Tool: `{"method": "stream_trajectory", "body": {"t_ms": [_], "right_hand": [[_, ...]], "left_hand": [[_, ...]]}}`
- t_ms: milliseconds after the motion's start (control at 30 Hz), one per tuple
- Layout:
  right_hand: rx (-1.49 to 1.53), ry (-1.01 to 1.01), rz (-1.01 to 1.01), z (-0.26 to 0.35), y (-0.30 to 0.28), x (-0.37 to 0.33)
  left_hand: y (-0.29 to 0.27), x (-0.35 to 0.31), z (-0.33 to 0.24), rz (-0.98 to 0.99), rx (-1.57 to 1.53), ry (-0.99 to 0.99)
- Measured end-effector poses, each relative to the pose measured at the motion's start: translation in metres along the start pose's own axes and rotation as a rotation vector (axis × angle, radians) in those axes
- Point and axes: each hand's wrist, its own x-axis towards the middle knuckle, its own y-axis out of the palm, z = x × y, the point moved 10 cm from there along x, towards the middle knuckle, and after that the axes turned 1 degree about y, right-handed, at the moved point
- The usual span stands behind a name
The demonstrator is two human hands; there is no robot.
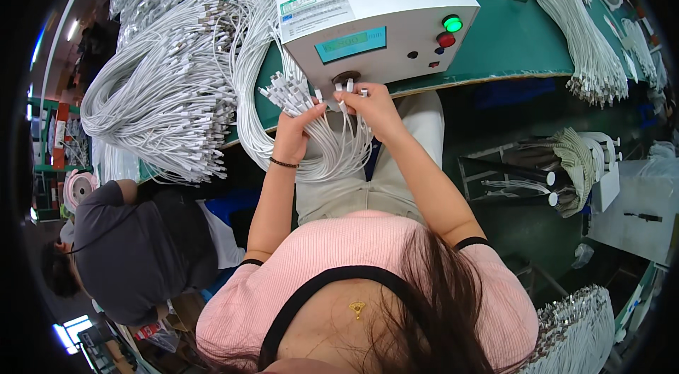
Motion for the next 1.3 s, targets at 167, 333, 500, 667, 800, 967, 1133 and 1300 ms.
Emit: {"method": "stream_trajectory", "body": {"t_ms": [167, 333, 500, 667, 800, 967, 1133, 1300], "right_hand": [[0.016, 0.011, 0.041, -0.002, 0.007, -0.004], [-0.023, 0.012, 0.028, -0.014, -0.003, 0.004], [0.016, -0.005, 0.042, -0.005, 0.0, 0.009], [0.044, 0.032, 0.038, -0.007, -0.001, 0.013], [0.012, 0.046, 0.053, -0.002, 0.004, 0.01], [-0.168, 0.06, 0.086, -0.006, 0.007, 0.002], [-0.193, -0.058, 0.062, -0.005, 0.007, -0.002], [-0.157, -0.039, 0.074, -0.001, 0.01, 0.0]], "left_hand": [[-0.002, -0.002, 0.008, 0.006, -0.038, -0.024], [0.002, -0.003, 0.005, 0.017, -0.028, -0.058], [0.005, 0.004, -0.001, 0.019, -0.029, -0.009], [0.011, 0.006, -0.003, 0.026, -0.038, -0.022], [0.009, 0.005, -0.002, 0.022, -0.023, -0.017], [0.013, 0.0, 0.002, 0.084, 0.039, -0.022], [0.009, -0.006, 0.003, 0.084, -0.106, -0.088], [0.008, -0.006, -0.003, 0.089, -0.061, -0.041]]}}
